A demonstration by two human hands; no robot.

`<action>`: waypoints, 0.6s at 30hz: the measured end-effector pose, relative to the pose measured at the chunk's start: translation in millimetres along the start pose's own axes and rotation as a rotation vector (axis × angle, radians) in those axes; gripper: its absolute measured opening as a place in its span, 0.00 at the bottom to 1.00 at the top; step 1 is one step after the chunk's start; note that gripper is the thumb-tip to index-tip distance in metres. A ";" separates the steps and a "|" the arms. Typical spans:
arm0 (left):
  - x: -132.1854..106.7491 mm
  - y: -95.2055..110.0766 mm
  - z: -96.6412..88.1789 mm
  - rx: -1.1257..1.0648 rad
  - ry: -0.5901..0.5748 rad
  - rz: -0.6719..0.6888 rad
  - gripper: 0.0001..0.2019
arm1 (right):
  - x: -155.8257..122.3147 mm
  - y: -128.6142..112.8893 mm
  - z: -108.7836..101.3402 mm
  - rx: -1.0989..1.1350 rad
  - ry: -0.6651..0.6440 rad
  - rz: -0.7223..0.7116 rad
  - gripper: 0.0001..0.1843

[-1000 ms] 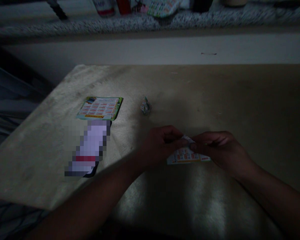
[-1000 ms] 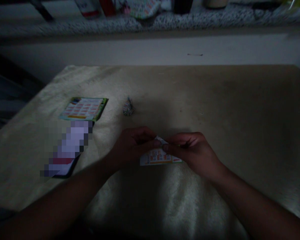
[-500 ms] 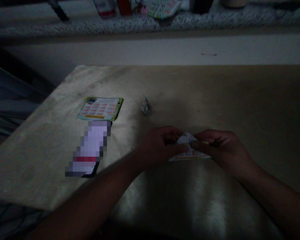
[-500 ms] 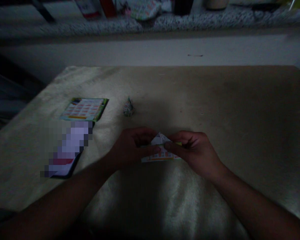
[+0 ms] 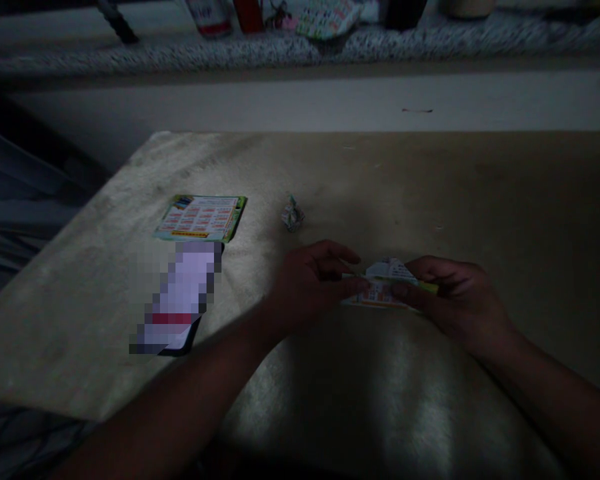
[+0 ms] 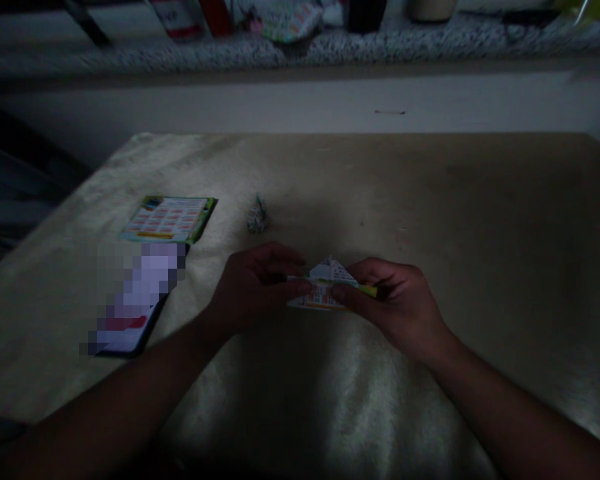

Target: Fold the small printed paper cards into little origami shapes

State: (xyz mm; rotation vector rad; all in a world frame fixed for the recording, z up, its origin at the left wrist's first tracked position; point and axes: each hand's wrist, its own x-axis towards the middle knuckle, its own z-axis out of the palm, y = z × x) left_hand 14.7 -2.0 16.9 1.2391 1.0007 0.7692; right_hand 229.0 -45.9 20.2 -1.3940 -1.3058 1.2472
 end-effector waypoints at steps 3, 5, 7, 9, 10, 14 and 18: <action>-3.0 1.5 3.6 0.039 0.002 0.020 0.18 | -1.5 -1.1 1.3 -0.079 -0.037 -0.007 0.05; -4.6 1.8 5.1 0.065 0.024 0.032 0.18 | -2.1 -0.5 1.5 -0.106 -0.056 0.007 0.07; -5.3 1.1 5.3 0.096 0.036 0.047 0.18 | -2.1 0.5 0.7 -0.115 -0.075 0.016 0.09; -5.4 -0.3 4.6 0.123 0.037 0.080 0.17 | -1.8 0.8 -0.5 -0.121 -0.093 0.014 0.10; -5.4 -1.1 4.1 0.133 0.042 0.103 0.16 | -1.7 0.6 -1.1 -0.123 -0.100 0.011 0.10; -7.0 -2.1 2.7 0.222 0.078 0.211 0.11 | -1.7 -1.1 -2.1 -0.132 -0.106 -0.003 0.09; -10.4 0.7 2.8 0.455 0.127 0.423 0.01 | -2.5 -1.8 -1.3 -0.106 -0.050 0.012 0.11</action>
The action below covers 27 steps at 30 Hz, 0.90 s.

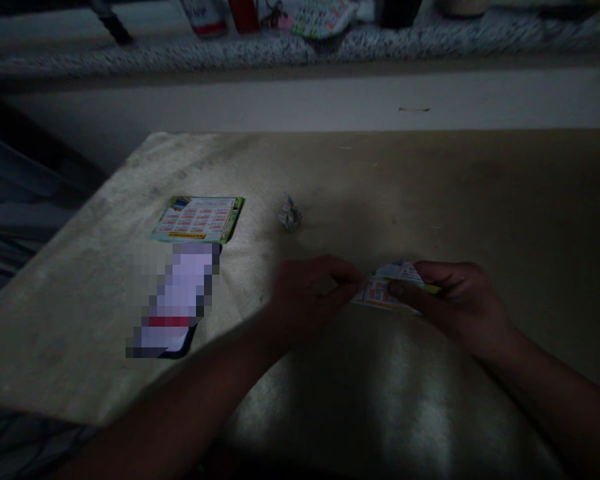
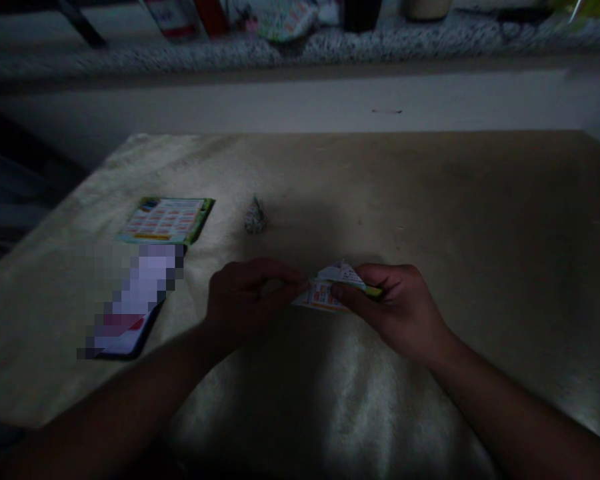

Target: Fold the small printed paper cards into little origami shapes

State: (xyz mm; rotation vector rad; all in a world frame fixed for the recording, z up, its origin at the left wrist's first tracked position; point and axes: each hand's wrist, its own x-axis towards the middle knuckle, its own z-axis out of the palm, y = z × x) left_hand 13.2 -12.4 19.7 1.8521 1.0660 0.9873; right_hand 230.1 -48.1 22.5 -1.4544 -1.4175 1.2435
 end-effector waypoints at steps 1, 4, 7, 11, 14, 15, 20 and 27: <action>-0.3 0.8 -0.1 0.051 0.016 0.048 0.01 | -0.3 -0.5 0.2 0.014 0.019 0.004 0.11; -0.7 1.7 1.2 0.109 0.058 0.136 0.02 | -1.5 -3.0 0.8 0.045 0.060 0.003 0.12; -1.3 2.0 4.8 0.085 0.107 0.149 0.02 | -2.9 -4.9 1.2 0.045 0.086 -0.011 0.10; -2.6 3.7 8.6 0.051 0.145 0.059 0.01 | -3.7 -5.2 1.6 0.007 0.108 -0.046 0.05; -3.3 4.7 9.6 0.016 0.154 -0.019 0.02 | -3.7 -6.3 2.2 -0.003 0.117 -0.048 0.06; -3.4 4.8 9.8 -0.006 0.159 -0.039 0.02 | -3.7 -6.6 2.5 -0.002 0.124 -0.045 0.06; -2.8 4.6 11.9 -0.148 0.159 -0.154 0.05 | -3.2 -5.3 3.2 -0.032 0.147 -0.057 0.03; -0.3 0.9 12.5 -0.334 0.046 -0.367 0.08 | -2.6 -3.5 2.8 -0.058 0.161 -0.104 0.03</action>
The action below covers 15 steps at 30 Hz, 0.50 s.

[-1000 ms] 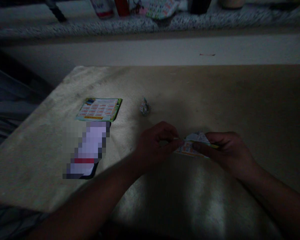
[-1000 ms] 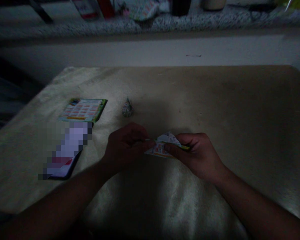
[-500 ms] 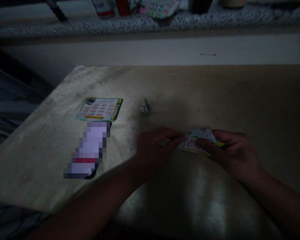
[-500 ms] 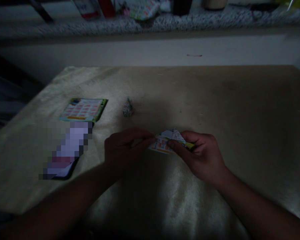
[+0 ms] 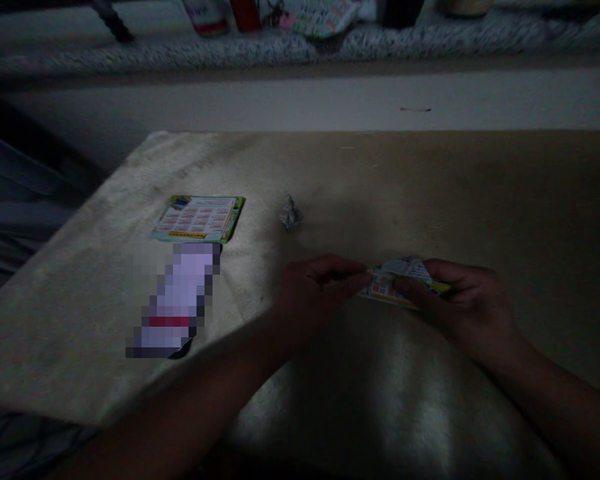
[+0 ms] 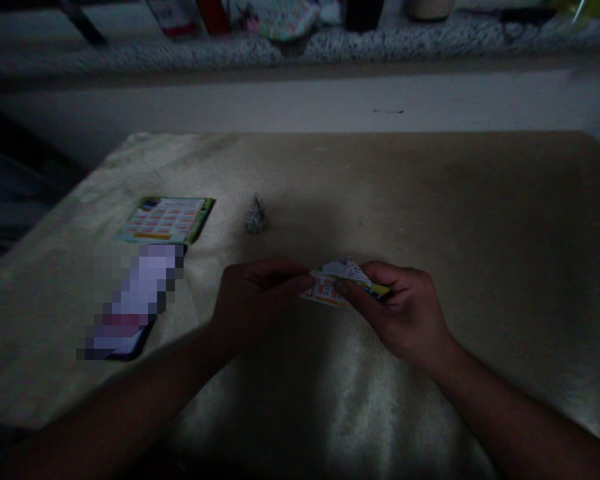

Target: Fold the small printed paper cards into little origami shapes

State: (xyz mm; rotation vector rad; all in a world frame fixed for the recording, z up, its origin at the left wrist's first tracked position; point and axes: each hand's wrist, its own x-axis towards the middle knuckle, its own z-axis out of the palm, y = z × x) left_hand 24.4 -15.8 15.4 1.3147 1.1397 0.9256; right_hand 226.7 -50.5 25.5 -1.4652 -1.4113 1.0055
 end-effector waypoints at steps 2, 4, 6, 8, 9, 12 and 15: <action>0.9 -2.0 -0.8 -0.049 -0.048 -0.057 0.09 | -0.2 0.5 -0.3 -0.022 -0.001 -0.017 0.05; 1.2 -4.3 -1.8 -0.067 -0.096 -0.075 0.09 | -0.8 1.8 -0.7 -0.036 -0.007 -0.020 0.06; 0.8 -5.8 -3.1 -0.029 -0.124 -0.046 0.08 | -1.4 3.3 -1.1 -0.043 -0.016 -0.020 0.07; 0.1 -5.9 -4.5 0.053 -0.134 0.011 0.07 | -1.5 4.5 -1.2 -0.057 -0.023 -0.026 0.06; -0.2 -5.4 -5.3 0.098 -0.136 0.043 0.07 | -1.2 4.9 -1.1 -0.063 -0.023 -0.031 0.06; -0.3 -2.5 -7.5 0.195 -0.143 0.103 0.07 | 0.3 4.9 0.0 -0.069 -0.022 -0.035 0.06; 0.7 0.9 -9.4 0.279 -0.149 0.166 0.06 | 1.5 4.5 0.6 -0.070 -0.036 -0.016 0.06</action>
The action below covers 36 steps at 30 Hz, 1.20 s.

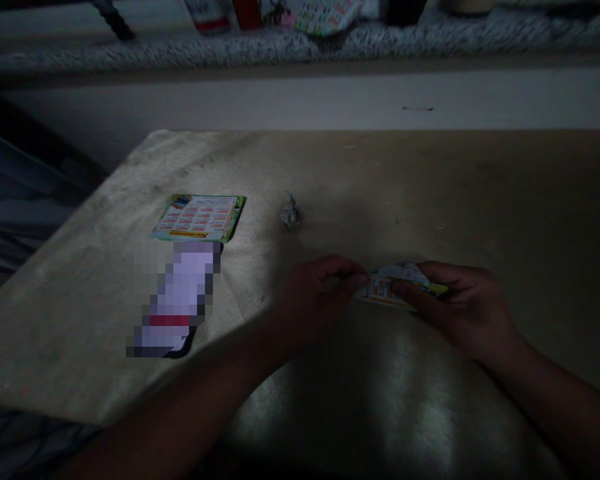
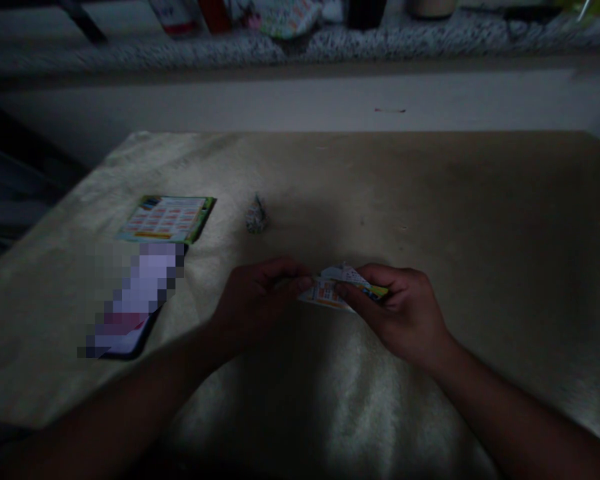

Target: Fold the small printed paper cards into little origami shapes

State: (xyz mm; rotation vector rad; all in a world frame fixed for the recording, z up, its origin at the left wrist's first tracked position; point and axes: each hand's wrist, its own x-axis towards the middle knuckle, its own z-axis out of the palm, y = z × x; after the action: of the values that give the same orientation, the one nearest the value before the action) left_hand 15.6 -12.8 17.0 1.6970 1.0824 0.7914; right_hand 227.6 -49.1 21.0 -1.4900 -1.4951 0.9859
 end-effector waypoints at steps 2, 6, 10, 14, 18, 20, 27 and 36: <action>0.7 1.3 -1.4 0.087 -0.017 0.067 0.06 | 0.0 0.0 -0.6 0.012 -0.017 0.017 0.07; 1.1 1.8 -4.4 0.246 -0.089 0.233 0.12 | -0.5 -0.3 -3.6 0.083 -0.060 0.053 0.06; 1.6 1.7 -10.4 0.218 -0.200 0.394 0.09 | -0.6 1.1 -5.7 0.167 -0.185 0.096 0.08; 2.1 2.2 -14.7 0.142 -0.348 0.375 0.13 | -2.0 4.2 -4.4 0.243 -0.313 0.101 0.07; 2.2 1.0 -12.5 0.059 -0.373 0.264 0.15 | -3.6 5.8 -3.5 0.219 -0.321 0.107 0.07; 2.2 1.1 -11.7 0.036 -0.362 0.223 0.15 | -3.9 6.1 -4.4 0.208 -0.307 0.111 0.07; 3.4 5.2 -22.9 0.036 -0.554 0.177 0.17 | -3.1 7.2 -7.2 0.252 -0.348 0.135 0.09; -6.0 15.9 -13.4 -0.201 -0.603 0.083 0.15 | -3.7 2.8 -3.3 0.321 -0.415 0.167 0.09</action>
State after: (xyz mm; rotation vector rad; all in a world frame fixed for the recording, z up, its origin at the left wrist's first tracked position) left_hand 6.6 -16.1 36.4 1.6584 0.5024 0.3751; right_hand 231.7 -52.7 19.7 -1.2401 -1.4137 1.6310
